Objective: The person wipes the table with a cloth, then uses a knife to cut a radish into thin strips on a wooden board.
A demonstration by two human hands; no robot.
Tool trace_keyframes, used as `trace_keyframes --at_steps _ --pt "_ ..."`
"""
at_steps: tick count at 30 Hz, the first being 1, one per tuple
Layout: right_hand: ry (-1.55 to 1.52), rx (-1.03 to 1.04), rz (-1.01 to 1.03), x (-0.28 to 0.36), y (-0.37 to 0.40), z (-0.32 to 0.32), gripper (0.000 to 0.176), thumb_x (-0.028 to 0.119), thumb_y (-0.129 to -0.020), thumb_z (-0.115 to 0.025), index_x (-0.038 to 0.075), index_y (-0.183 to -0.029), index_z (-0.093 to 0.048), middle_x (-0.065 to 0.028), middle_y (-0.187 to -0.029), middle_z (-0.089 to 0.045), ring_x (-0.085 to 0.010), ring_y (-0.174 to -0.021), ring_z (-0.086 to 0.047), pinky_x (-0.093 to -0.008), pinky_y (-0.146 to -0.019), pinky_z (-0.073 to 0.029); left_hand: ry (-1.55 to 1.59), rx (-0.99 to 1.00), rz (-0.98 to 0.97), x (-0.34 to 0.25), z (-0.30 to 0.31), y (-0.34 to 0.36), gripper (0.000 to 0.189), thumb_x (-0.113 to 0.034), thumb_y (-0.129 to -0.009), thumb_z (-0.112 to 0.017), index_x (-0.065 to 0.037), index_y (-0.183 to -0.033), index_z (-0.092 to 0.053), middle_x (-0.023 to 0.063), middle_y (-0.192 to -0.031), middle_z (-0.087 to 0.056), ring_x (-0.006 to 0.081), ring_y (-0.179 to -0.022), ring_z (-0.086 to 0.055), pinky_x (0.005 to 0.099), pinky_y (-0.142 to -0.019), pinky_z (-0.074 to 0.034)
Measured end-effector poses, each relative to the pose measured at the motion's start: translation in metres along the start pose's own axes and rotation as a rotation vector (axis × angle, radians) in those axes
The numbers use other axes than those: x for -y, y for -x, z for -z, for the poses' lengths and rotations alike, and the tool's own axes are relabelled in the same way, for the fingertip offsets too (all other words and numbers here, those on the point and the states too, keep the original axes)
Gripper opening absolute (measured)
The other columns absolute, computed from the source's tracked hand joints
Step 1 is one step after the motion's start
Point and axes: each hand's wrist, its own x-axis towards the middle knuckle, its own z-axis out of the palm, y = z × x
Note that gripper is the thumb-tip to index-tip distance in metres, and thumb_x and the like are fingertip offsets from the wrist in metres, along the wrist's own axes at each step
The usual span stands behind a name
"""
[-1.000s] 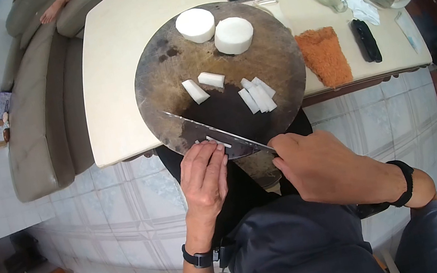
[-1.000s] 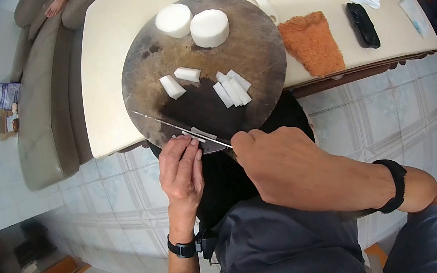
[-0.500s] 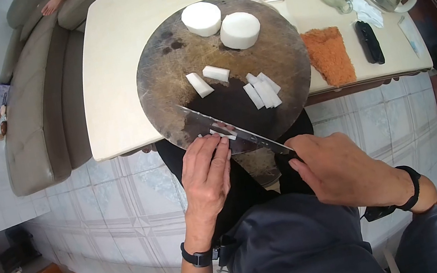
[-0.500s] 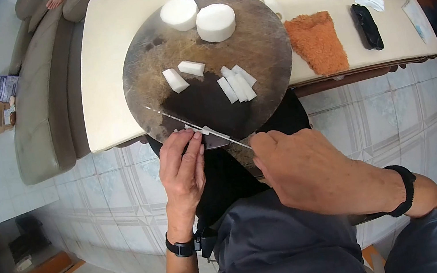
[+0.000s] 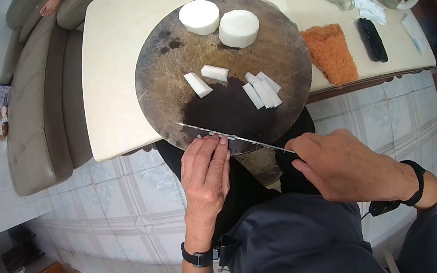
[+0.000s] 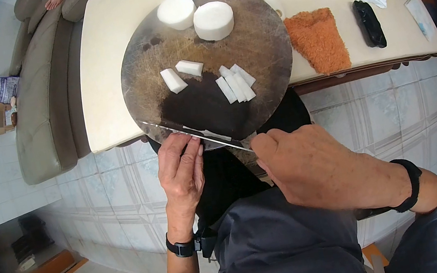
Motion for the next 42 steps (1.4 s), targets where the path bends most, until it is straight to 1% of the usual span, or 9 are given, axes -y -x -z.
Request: trace_keyframes --at_steps 19,21,24,27,31,33,37,39,42 --pt "-0.076 0.014 0.041 -0.016 -0.008 0.006 0.016 0.007 -0.089 -0.06 -0.001 -0.086 -0.047 -0.018 -0.07 -0.057 -0.0391 -0.063 -0.06 -0.0446 -0.056 -0.047 0.005 0.025 0.012 0.0 0.001 -0.003 0.027 0.008 -0.071 -0.077 0.004 -0.097 -0.071 0.013 -0.1 -0.066 0.0301 -0.097 -0.064 0.0424 -0.089 -0.053" --pt "-0.095 0.037 0.033 -0.016 -0.012 0.007 0.016 0.007 -0.088 -0.06 -0.002 -0.085 -0.047 -0.0193 -0.069 -0.057 -0.0403 -0.065 -0.06 -0.0459 -0.056 -0.046 0.012 0.028 0.015 -0.001 0.001 -0.004 0.022 0.01 -0.076 -0.074 0.005 -0.097 -0.071 0.0151 -0.097 -0.066 0.0312 -0.095 -0.065 0.0385 -0.083 -0.054" --pt "-0.094 0.062 0.025 -0.017 -0.016 0.01 0.016 0.008 -0.089 -0.06 -0.002 -0.084 -0.048 -0.0203 -0.068 -0.058 -0.0407 -0.066 -0.061 -0.0468 -0.058 -0.047 -0.003 0.029 0.013 -0.002 0.002 -0.005 0.022 0.01 -0.076 -0.074 0.005 -0.097 -0.071 0.0151 -0.097 -0.066 0.031 -0.095 -0.065 0.0381 -0.084 -0.054" --pt "-0.13 0.096 0.003 -0.018 -0.018 0.008 0.016 0.006 -0.088 -0.061 0.001 -0.09 -0.047 -0.0173 -0.07 -0.055 -0.0418 -0.066 -0.056 -0.0477 -0.057 -0.04 -0.002 0.029 0.014 -0.003 0.002 -0.005 0.022 0.01 -0.076 -0.074 0.005 -0.097 -0.071 0.0149 -0.097 -0.066 0.031 -0.095 -0.065 0.0383 -0.084 -0.054" --pt "-0.107 0.104 0.043 -0.018 -0.027 0.003 0.016 0.008 -0.089 -0.06 0.0 -0.086 -0.047 -0.017 -0.07 -0.056 -0.0411 -0.065 -0.058 -0.0477 -0.057 -0.042 -0.012 0.026 0.013 -0.004 0.001 -0.005 0.021 0.01 -0.076 -0.074 0.005 -0.096 -0.071 0.015 -0.097 -0.066 0.0311 -0.095 -0.065 0.0385 -0.084 -0.054" --pt "-0.082 0.08 0.021 -0.011 -0.035 -0.001 0.016 0.002 -0.073 -0.062 -0.005 -0.084 -0.052 -0.0221 -0.071 -0.062 -0.0391 -0.067 -0.065 -0.0447 -0.061 -0.052 -0.029 0.032 0.009 -0.004 0.001 -0.005 0.021 0.009 -0.076 -0.074 0.005 -0.096 -0.07 0.0153 -0.097 -0.066 0.0315 -0.095 -0.065 0.0389 -0.084 -0.054" --pt "-0.04 0.06 0.075 -0.002 -0.049 -0.012 0.019 0.003 -0.072 -0.063 -0.006 -0.087 -0.054 -0.0226 -0.073 -0.063 -0.0394 -0.07 -0.066 -0.0447 -0.063 -0.053 -0.047 0.042 0.02 -0.005 0.002 -0.003 0.025 0.009 -0.073 -0.076 0.005 -0.097 -0.071 0.0138 -0.097 -0.067 0.0315 -0.095 -0.064 0.0406 -0.087 -0.054" --pt "-0.033 0.032 0.072 -0.001 -0.054 -0.012 0.016 0.01 -0.089 -0.059 -0.002 -0.085 -0.05 -0.0206 -0.071 -0.06 -0.0414 -0.066 -0.062 -0.0476 -0.06 -0.05 -0.017 0.029 0.005 -0.004 0.003 -0.003 0.027 0.009 -0.072 -0.075 0.005 -0.098 -0.071 0.014 -0.099 -0.066 0.0318 -0.096 -0.064 0.04 -0.087 -0.054" --pt "-0.065 0.01 -0.025 -0.008 -0.051 -0.012 0.016 0.011 -0.09 -0.059 -0.002 -0.085 -0.05 -0.0215 -0.071 -0.061 -0.0426 -0.067 -0.061 -0.0492 -0.061 -0.049 -0.022 0.035 0.001 -0.003 0.004 0.0 0.022 0.008 -0.077 -0.073 0.004 -0.097 -0.07 0.0163 -0.1 -0.066 0.0335 -0.099 -0.064 0.0398 -0.088 -0.053"
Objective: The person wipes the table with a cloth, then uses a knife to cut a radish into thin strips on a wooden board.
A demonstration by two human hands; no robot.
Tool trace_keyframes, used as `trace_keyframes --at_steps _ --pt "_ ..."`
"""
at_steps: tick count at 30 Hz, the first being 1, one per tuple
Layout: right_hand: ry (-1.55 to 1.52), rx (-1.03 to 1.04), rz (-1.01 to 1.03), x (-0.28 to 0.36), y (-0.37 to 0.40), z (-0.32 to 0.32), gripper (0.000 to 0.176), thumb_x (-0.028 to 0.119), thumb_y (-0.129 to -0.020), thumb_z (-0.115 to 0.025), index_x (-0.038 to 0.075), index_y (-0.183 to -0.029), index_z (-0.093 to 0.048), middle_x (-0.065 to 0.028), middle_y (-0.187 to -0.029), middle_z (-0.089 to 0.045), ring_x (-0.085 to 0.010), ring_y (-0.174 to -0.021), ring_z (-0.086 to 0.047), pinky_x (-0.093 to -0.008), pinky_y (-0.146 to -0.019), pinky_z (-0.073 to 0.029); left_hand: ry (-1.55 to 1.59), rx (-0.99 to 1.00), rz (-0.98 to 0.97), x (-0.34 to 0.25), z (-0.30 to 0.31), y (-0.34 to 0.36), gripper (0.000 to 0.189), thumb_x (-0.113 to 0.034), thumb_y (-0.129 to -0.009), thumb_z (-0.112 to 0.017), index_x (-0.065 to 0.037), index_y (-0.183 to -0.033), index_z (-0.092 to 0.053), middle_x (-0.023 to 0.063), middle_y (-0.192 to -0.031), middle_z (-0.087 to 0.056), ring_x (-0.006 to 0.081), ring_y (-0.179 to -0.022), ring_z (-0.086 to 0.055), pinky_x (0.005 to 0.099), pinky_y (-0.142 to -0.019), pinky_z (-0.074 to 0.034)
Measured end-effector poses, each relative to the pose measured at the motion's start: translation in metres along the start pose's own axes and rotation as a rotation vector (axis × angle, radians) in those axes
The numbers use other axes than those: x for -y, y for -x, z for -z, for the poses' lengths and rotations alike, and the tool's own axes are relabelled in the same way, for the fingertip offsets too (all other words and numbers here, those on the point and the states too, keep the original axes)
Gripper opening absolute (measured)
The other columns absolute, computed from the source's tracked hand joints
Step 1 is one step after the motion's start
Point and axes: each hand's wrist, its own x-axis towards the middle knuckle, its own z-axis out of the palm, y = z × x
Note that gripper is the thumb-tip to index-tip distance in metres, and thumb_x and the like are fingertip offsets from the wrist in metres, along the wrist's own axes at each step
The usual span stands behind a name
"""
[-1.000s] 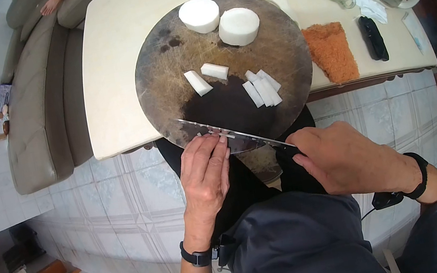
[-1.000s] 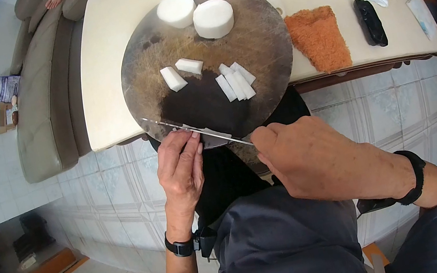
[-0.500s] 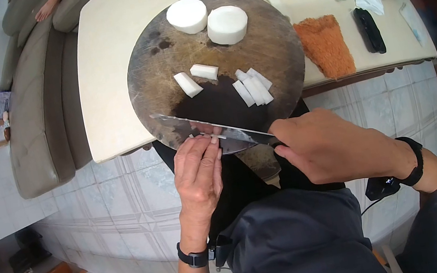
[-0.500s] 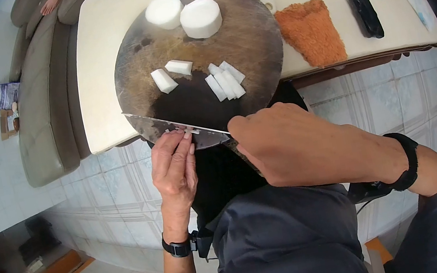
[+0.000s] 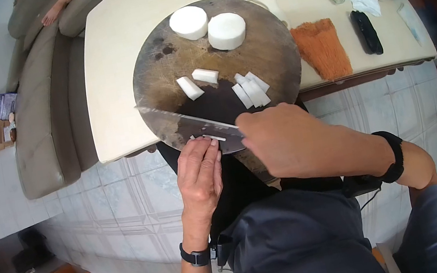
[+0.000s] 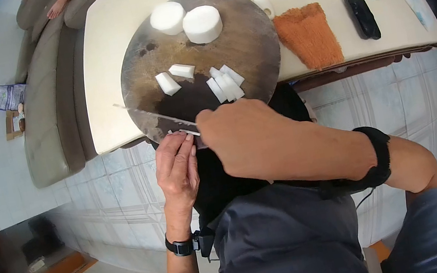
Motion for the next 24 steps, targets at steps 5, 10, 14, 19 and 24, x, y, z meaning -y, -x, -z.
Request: trace_keyframes --at_steps 5,10,14,19,24 --pt "-0.044 -0.035 -0.045 -0.004 0.017 0.015 0.016 0.011 -0.091 -0.059 -0.002 -0.086 -0.05 -0.023 -0.071 -0.059 -0.0459 -0.068 -0.058 -0.0509 -0.061 -0.043 0.055 -0.069 0.041 -0.002 0.0 0.002 0.032 0.01 -0.073 -0.075 0.004 -0.104 -0.069 0.0154 -0.104 -0.066 0.0329 -0.101 -0.064 0.0407 -0.09 -0.053" --pt "-0.094 -0.137 -0.031 0.001 0.021 0.016 0.016 0.01 -0.092 -0.06 -0.002 -0.088 -0.05 -0.0241 -0.071 -0.057 -0.0471 -0.069 -0.055 -0.0502 -0.059 -0.04 0.101 -0.108 0.138 0.0 0.004 0.002 0.032 0.01 -0.076 -0.073 0.003 -0.106 -0.068 0.0161 -0.108 -0.066 0.0327 -0.101 -0.065 0.0399 -0.09 -0.053" --pt "-0.192 -0.127 -0.088 -0.002 0.019 0.01 0.019 0.012 -0.092 -0.057 -0.003 -0.084 -0.05 -0.0258 -0.069 -0.057 -0.0455 -0.07 -0.058 -0.0502 -0.063 -0.045 0.157 -0.12 0.165 0.004 0.002 0.006 0.03 0.008 -0.077 -0.074 0.002 -0.106 -0.068 0.0169 -0.113 -0.066 0.0301 -0.104 -0.064 0.0367 -0.089 -0.053" --pt "-0.317 -0.1 -0.12 -0.006 0.022 0.004 0.021 0.014 -0.093 -0.057 -0.004 -0.085 -0.049 -0.0271 -0.07 -0.057 -0.0472 -0.07 -0.057 -0.0503 -0.061 -0.044 0.131 -0.178 0.289 -0.001 0.01 0.0 0.03 0.005 -0.077 -0.075 0.0 -0.106 -0.069 0.0168 -0.114 -0.066 0.03 -0.107 -0.063 0.0371 -0.091 -0.051" --pt "-0.304 -0.056 -0.14 0.003 0.027 0.004 0.021 0.013 -0.093 -0.058 -0.003 -0.083 -0.048 -0.0261 -0.067 -0.057 -0.0468 -0.064 -0.057 -0.0504 -0.058 -0.043 0.065 0.047 0.214 0.014 0.026 -0.002 0.026 0.0 -0.076 -0.076 -0.001 -0.102 -0.07 0.0137 -0.111 -0.067 0.0338 -0.109 -0.06 0.0413 -0.096 -0.045"
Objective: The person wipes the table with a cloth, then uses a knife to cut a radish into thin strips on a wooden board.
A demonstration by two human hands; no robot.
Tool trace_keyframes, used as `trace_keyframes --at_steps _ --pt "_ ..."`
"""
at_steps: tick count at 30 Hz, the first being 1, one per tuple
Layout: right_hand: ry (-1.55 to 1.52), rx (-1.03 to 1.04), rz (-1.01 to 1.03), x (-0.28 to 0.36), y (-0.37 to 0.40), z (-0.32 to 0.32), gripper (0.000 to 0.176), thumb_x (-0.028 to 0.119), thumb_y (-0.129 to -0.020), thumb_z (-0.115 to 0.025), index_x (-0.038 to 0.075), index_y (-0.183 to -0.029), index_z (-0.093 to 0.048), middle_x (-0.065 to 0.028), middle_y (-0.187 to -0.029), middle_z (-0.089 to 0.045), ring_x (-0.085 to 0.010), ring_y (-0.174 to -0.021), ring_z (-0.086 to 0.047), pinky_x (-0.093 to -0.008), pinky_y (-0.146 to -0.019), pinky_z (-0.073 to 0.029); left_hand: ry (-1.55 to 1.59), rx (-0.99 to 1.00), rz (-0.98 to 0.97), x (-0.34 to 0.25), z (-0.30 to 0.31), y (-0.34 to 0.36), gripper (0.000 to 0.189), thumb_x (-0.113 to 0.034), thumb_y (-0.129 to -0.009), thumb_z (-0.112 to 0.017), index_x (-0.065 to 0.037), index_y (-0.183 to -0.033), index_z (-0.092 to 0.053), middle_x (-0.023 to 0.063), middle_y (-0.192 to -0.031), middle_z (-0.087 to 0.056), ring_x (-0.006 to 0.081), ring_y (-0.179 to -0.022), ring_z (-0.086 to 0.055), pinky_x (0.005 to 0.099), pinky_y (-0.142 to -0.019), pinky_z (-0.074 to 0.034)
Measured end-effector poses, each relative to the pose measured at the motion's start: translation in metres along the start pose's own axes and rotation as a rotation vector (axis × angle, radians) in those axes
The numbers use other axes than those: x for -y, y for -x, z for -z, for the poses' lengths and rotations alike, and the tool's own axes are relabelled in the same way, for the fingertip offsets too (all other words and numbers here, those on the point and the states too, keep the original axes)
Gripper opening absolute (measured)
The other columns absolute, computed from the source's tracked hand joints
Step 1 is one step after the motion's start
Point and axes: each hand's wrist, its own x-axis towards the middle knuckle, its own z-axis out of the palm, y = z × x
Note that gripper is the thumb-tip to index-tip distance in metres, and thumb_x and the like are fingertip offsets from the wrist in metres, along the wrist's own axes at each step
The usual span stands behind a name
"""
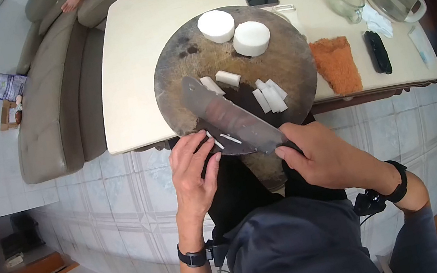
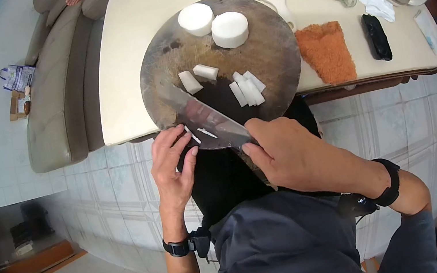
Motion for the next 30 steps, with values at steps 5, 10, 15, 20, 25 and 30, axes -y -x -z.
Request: trace_keyframes --at_steps 5,10,15,20,25,30 --pt "0.053 -0.003 0.028 -0.003 0.002 -0.008 0.02 0.013 -0.093 -0.058 -0.002 -0.084 -0.048 -0.0253 -0.065 -0.057 -0.046 -0.063 -0.058 -0.0503 -0.057 -0.044 -0.039 -0.073 -0.009 -0.005 -0.011 -0.002 0.022 0.002 -0.076 -0.075 -0.003 -0.097 -0.071 0.0104 -0.107 -0.068 0.0307 -0.105 -0.061 0.0398 -0.094 -0.044" --pt "0.152 -0.037 0.054 -0.001 -0.001 -0.006 0.02 0.012 -0.092 -0.059 -0.002 -0.084 -0.048 -0.0241 -0.064 -0.057 -0.0438 -0.062 -0.059 -0.0495 -0.056 -0.045 -0.087 -0.162 -0.04 -0.009 -0.026 0.002 0.022 0.001 -0.074 -0.076 -0.003 -0.094 -0.071 0.0091 -0.102 -0.066 0.0286 -0.1 -0.061 0.04 -0.088 -0.044" --pt "0.189 -0.019 0.046 0.01 0.003 -0.005 0.018 0.011 -0.092 -0.059 -0.002 -0.085 -0.048 -0.0216 -0.064 -0.058 -0.0414 -0.062 -0.061 -0.0476 -0.056 -0.048 -0.085 -0.259 -0.037 -0.014 -0.031 0.009 0.023 0.003 -0.073 -0.076 -0.001 -0.095 -0.071 0.0096 -0.102 -0.066 0.0295 -0.1 -0.061 0.0414 -0.089 -0.045" --pt "0.221 -0.004 0.087 0.019 0.008 -0.006 0.018 0.011 -0.092 -0.059 -0.002 -0.086 -0.048 -0.0205 -0.069 -0.058 -0.04 -0.063 -0.062 -0.0458 -0.055 -0.048 -0.088 -0.186 -0.126 -0.009 -0.028 0.01 0.024 0.005 -0.075 -0.075 -0.001 -0.097 -0.071 0.0104 -0.101 -0.067 0.0295 -0.101 -0.062 0.0406 -0.09 -0.045" --pt "0.248 0.049 0.05 0.024 0.012 -0.008 0.018 0.011 -0.092 -0.06 -0.002 -0.087 -0.048 -0.02 -0.072 -0.058 -0.0391 -0.063 -0.062 -0.0447 -0.055 -0.048 -0.11 -0.167 -0.132 -0.01 -0.027 0.011 0.024 0.004 -0.075 -0.075 -0.001 -0.097 -0.071 0.01 -0.102 -0.067 0.0291 -0.101 -0.061 0.0411 -0.091 -0.044" --pt "0.343 0.023 0.1 0.023 0.015 -0.015 0.017 0.008 -0.088 -0.062 -0.001 -0.087 -0.049 -0.0181 -0.071 -0.059 -0.0342 -0.061 -0.063 -0.0405 -0.052 -0.049 -0.121 -0.174 -0.129 -0.012 -0.028 0.01 0.023 0.004 -0.075 -0.074 -0.001 -0.096 -0.069 0.0099 -0.102 -0.066 0.0295 -0.102 -0.061 0.0413 -0.092 -0.044"
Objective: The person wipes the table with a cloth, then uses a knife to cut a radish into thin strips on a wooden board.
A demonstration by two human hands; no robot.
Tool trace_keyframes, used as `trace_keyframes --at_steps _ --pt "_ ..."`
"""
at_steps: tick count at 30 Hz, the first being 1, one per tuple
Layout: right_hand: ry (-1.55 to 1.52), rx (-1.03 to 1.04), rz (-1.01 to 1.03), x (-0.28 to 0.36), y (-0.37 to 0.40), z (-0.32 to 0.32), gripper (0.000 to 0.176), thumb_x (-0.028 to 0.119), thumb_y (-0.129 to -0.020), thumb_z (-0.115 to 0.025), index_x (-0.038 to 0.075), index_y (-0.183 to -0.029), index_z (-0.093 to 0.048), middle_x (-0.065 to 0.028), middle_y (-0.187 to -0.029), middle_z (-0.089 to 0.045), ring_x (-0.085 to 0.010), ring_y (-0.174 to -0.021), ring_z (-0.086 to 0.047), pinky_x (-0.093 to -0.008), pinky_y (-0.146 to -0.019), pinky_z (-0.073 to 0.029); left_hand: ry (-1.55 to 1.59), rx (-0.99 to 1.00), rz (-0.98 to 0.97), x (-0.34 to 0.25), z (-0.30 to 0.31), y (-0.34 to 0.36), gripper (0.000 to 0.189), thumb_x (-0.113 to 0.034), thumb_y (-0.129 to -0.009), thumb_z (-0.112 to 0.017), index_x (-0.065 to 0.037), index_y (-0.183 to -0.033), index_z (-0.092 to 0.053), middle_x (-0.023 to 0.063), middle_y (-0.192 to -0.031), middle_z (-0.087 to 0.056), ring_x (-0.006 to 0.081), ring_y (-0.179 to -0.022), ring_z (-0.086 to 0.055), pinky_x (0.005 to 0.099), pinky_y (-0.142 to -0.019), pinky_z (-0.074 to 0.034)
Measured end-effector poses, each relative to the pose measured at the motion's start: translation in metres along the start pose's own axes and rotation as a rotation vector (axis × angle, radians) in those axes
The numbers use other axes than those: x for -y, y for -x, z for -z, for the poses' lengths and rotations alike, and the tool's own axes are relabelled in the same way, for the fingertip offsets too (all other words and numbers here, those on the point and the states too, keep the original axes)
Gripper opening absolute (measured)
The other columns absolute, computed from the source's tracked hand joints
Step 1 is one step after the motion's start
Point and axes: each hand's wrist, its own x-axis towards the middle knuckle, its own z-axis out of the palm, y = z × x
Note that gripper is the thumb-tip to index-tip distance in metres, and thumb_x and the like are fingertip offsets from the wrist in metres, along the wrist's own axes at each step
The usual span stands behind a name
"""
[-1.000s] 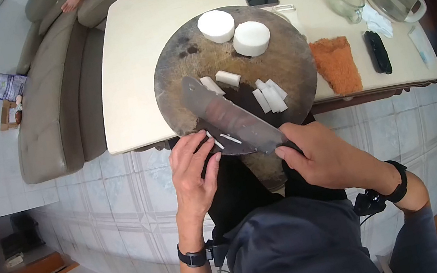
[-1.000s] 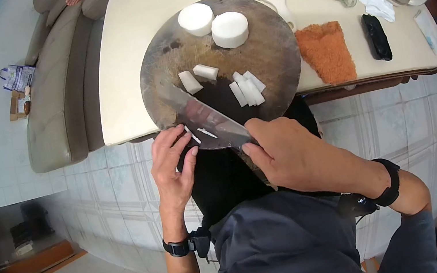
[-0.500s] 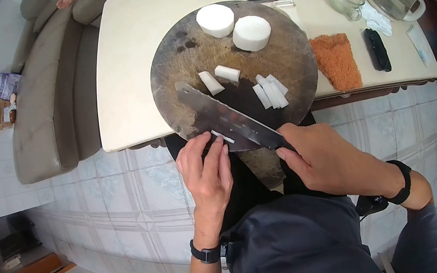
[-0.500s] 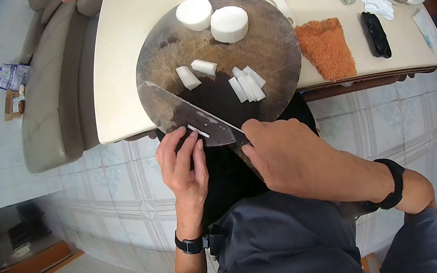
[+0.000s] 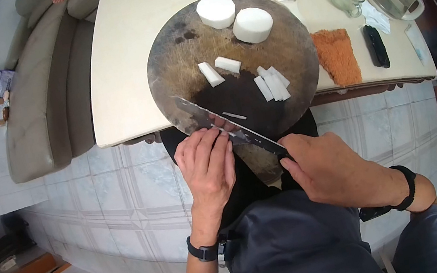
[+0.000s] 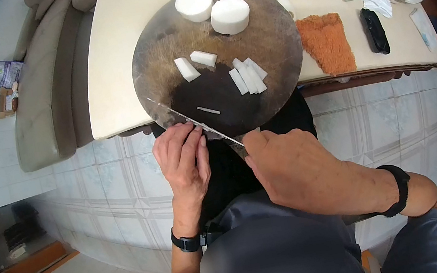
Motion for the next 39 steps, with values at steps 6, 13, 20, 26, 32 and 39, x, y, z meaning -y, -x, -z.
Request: trace_keyframes --at_steps 6,13,20,26,32,39 --pt "0.257 0.078 0.106 0.012 -0.002 -0.003 0.028 0.003 -0.069 -0.07 -0.003 -0.089 -0.052 -0.0143 -0.072 -0.059 -0.0262 -0.062 -0.066 -0.0327 -0.051 -0.051 -0.019 0.01 -0.025 0.003 0.0 0.002 0.024 -0.001 -0.072 -0.076 0.0 -0.095 -0.069 0.0102 -0.104 -0.064 0.0292 -0.102 -0.059 0.0447 -0.089 -0.043" --pt "0.232 -0.03 0.175 0.014 -0.025 -0.021 0.017 0.001 -0.077 -0.062 -0.001 -0.085 -0.048 -0.0146 -0.068 -0.053 -0.0296 -0.057 -0.06 -0.0379 -0.049 -0.047 -0.025 0.008 -0.021 0.002 -0.001 0.002 0.024 -0.001 -0.071 -0.077 0.0 -0.093 -0.069 0.0113 -0.1 -0.064 0.0304 -0.102 -0.059 0.0445 -0.088 -0.043" --pt "0.07 -0.114 0.023 -0.007 -0.03 -0.019 0.019 0.009 -0.082 -0.064 -0.003 -0.09 -0.052 -0.0184 -0.069 -0.061 -0.035 -0.062 -0.064 -0.0433 -0.059 -0.052 0.082 -0.046 0.083 -0.001 -0.002 0.004 0.02 0.002 -0.077 -0.073 0.0 -0.097 -0.069 0.0132 -0.104 -0.066 0.0306 -0.103 -0.062 0.0405 -0.092 -0.045" --pt "-0.302 -0.18 -0.022 -0.021 -0.02 0.002 0.02 0.015 -0.094 -0.057 -0.001 -0.083 -0.052 -0.0157 -0.064 -0.059 -0.0304 -0.051 -0.059 -0.0396 -0.051 -0.047 0.555 -0.271 0.594 -0.013 0.004 -0.002 0.021 -0.003 -0.094 -0.061 0.003 -0.114 -0.066 0.0146 -0.117 -0.065 0.0228 -0.108 -0.062 0.0332 -0.091 -0.051" --pt "-0.999 0.056 -0.162 -0.022 -0.021 0.001 0.023 0.014 -0.099 -0.053 0.0 -0.081 -0.052 -0.0023 -0.065 -0.055 -0.0071 -0.047 -0.05 -0.0244 -0.043 -0.04 1.69 -0.18 1.042 -0.023 0.018 -0.032 0.038 -0.013 -0.102 -0.051 0.006 -0.135 -0.048 0.017 -0.126 -0.061 0.0231 -0.114 -0.061 0.0365 -0.098 -0.05" --pt "-0.995 0.009 -0.19 -0.029 -0.014 -0.008 0.02 0.013 -0.099 -0.052 -0.001 -0.085 -0.054 -0.0031 -0.066 -0.056 -0.0075 -0.048 -0.051 -0.0242 -0.044 -0.041 1.579 -0.156 1.203 -0.021 0.013 -0.026 0.032 -0.01 -0.101 -0.052 0.004 -0.13 -0.052 0.0168 -0.12 -0.063 0.026 -0.106 -0.065 0.04 -0.094 -0.055"
